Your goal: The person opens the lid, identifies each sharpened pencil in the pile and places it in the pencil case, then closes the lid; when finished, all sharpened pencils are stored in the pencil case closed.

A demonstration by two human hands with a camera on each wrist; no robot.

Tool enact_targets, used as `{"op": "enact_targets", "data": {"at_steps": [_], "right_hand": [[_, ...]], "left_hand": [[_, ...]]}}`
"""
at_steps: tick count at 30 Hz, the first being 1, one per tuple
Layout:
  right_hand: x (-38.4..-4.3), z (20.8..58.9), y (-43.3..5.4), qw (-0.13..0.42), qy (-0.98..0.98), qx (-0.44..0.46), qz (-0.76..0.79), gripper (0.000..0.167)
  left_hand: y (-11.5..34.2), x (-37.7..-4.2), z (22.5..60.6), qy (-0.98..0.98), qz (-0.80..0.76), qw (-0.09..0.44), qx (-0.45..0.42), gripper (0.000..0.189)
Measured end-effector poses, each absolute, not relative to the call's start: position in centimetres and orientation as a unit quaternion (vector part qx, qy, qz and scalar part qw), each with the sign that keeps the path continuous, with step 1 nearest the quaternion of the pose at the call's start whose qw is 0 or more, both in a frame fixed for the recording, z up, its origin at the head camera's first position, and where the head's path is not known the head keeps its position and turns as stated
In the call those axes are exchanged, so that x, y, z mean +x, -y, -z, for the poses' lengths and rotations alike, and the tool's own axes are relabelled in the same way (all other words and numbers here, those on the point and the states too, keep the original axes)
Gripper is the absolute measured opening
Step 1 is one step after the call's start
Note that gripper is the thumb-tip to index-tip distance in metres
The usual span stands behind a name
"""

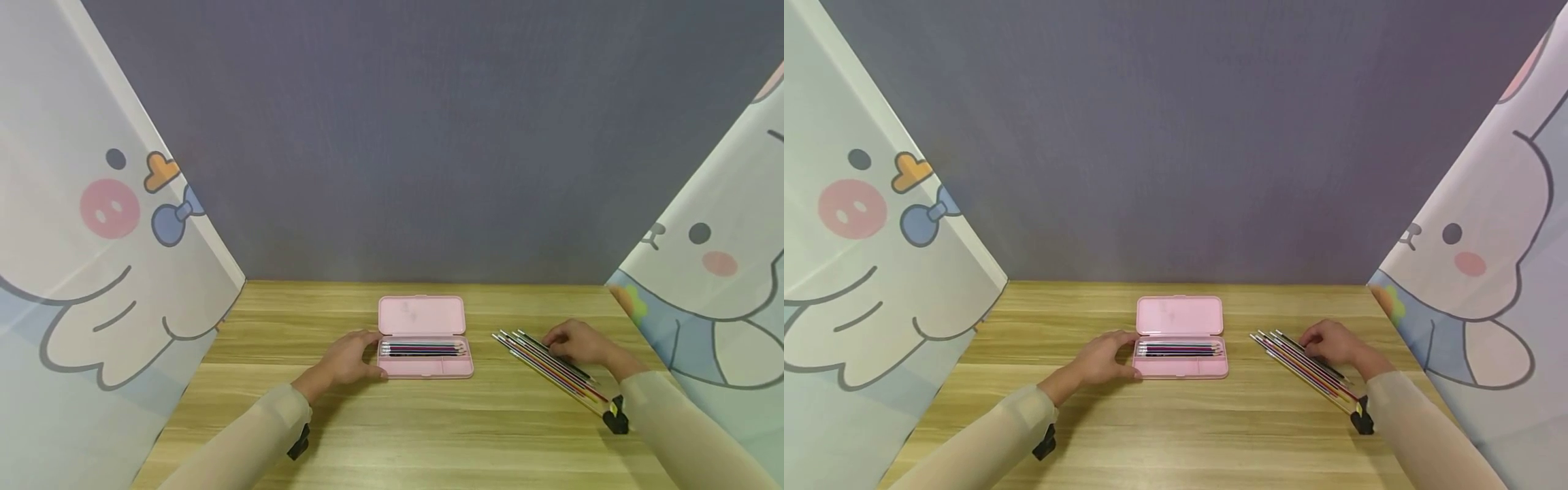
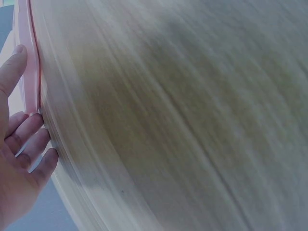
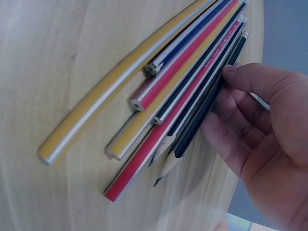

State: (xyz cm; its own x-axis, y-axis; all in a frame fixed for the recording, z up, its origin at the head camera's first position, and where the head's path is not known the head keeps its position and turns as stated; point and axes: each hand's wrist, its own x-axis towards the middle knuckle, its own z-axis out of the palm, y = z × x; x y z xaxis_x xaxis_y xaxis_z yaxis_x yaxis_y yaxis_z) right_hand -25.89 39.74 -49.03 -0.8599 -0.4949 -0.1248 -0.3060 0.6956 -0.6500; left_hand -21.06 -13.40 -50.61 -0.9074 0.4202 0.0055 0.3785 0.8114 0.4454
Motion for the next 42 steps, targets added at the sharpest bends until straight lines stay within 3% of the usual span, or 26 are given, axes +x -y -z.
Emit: {"op": "enact_targets", "data": {"at_steps": [12, 21, 34, 42], "right_hand": [[-26.9, 46.4, -37.0, 0.14, -0.904, -0.251, 0.317, 0.019], [-28.0, 43.6, -30.0, 0.158, -0.887, -0.298, 0.314, 0.017], [-28.4, 44.1, -18.9, 0.161, -0.851, -0.405, 0.294, 0.018], [-28.1, 44.5, -14.4, 0.171, -0.857, -0.409, 0.263, 0.018]], "left_hand": [[13.3, -20.9, 50.4, -0.949, -0.229, 0.045, 0.21, 0.089], [13.3, -21.2, 50.4, -0.951, -0.223, 0.048, 0.208, 0.089], [13.3, -20.8, 51.0, -0.95, -0.227, 0.041, 0.209, 0.09], [13.4, -21.0, 51.0, -0.95, -0.228, 0.037, 0.212, 0.089]]}}
